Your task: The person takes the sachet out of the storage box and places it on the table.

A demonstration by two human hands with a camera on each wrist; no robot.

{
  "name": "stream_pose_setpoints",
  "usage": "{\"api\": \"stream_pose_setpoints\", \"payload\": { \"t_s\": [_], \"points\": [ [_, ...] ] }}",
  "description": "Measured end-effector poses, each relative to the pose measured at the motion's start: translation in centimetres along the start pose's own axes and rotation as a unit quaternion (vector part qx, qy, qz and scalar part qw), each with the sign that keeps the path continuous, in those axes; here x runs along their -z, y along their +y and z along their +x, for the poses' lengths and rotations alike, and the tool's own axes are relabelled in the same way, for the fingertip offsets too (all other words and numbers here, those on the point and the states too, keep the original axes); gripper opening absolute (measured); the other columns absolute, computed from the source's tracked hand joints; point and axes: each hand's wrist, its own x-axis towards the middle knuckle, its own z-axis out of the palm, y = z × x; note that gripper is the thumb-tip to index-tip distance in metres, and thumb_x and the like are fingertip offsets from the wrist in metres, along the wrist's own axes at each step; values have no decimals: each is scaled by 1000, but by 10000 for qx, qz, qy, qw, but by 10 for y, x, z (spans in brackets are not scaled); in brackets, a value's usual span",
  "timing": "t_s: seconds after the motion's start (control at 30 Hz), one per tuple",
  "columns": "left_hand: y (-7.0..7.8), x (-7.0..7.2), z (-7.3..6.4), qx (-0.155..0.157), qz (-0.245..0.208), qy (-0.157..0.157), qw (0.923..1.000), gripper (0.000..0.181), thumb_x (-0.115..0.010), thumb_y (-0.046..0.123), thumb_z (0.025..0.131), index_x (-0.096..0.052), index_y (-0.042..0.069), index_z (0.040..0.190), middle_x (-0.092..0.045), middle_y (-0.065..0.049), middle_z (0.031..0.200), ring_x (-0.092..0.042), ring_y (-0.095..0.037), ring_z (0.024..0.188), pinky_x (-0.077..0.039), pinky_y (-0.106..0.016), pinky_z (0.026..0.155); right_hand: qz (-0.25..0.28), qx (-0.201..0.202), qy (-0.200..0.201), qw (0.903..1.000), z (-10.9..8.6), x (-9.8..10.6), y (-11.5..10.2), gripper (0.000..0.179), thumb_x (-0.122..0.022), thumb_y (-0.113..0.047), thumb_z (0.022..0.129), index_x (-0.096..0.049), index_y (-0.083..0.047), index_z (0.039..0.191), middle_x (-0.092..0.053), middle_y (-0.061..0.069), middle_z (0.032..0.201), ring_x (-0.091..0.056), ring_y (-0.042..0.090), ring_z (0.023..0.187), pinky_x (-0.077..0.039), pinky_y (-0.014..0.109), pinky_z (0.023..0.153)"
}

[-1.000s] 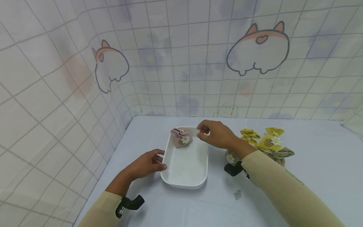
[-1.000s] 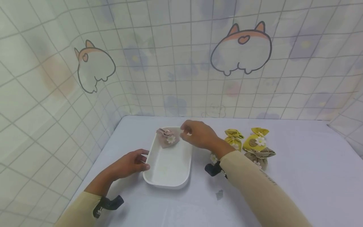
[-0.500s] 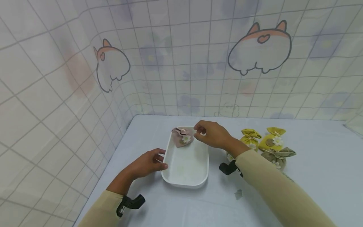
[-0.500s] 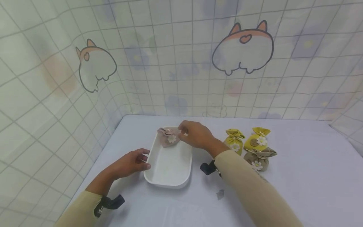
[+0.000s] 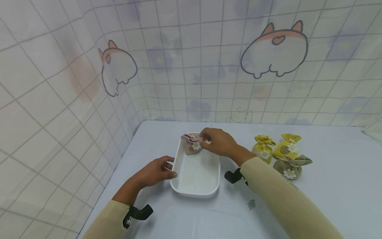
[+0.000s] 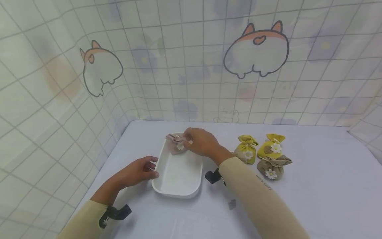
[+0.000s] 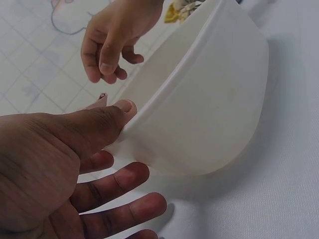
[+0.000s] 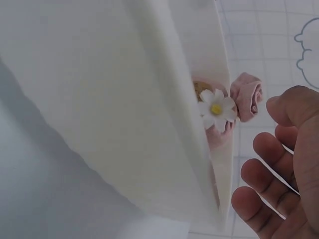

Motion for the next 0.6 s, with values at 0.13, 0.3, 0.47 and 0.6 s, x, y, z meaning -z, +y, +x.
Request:
{"api": "stream_pose_setpoints", "payload": {
  "t_s": [0.13, 0.3, 0.47, 0.6],
  "points": [
    [1, -1, 0, 57, 25, 33, 10000, 59, -83, 29, 88, -59, 15, 139, -70, -1, 114, -66, -21, 106, -54, -50, 91, 15, 132, 57, 9999, 2, -1, -1, 29, -68, -29, 97, -67, -15, 122, -68, -2, 108, -63, 16, 100, -53, 39, 85],
    [1, -1, -1, 108, 22, 51, 9999, 58, -84, 29, 88, -59, 16, 139, -69, -1, 113, -66, -20, 105, -54, -49, 90, -14, 205, 51, 9998, 5, -6, 0, 30, -69, -30, 97, -67, -15, 122, -69, -3, 106, -64, 15, 97, -53, 38, 84],
    [1, -1, -2, 110, 16, 20, 9999, 57, -84, 30, 88, -60, 17, 138, -69, 0, 113, -66, -20, 104, -54, -48, 89, -48, 132, 22, 9999, 8, -9, -2, 30, -71, -30, 96, -67, -16, 122, -69, -4, 106, -64, 14, 96, -53, 38, 82],
    [1, -1, -1, 54, 46, 30, 10000, 57, -83, 30, 88, -60, 17, 138, -69, -1, 113, -66, -20, 105, -54, -49, 89, -117, 64, 10, 9999, 10, -10, -4, 30, -72, -31, 95, -67, -17, 122, -70, -4, 106, -64, 14, 96, -53, 38, 83]
  ]
}}
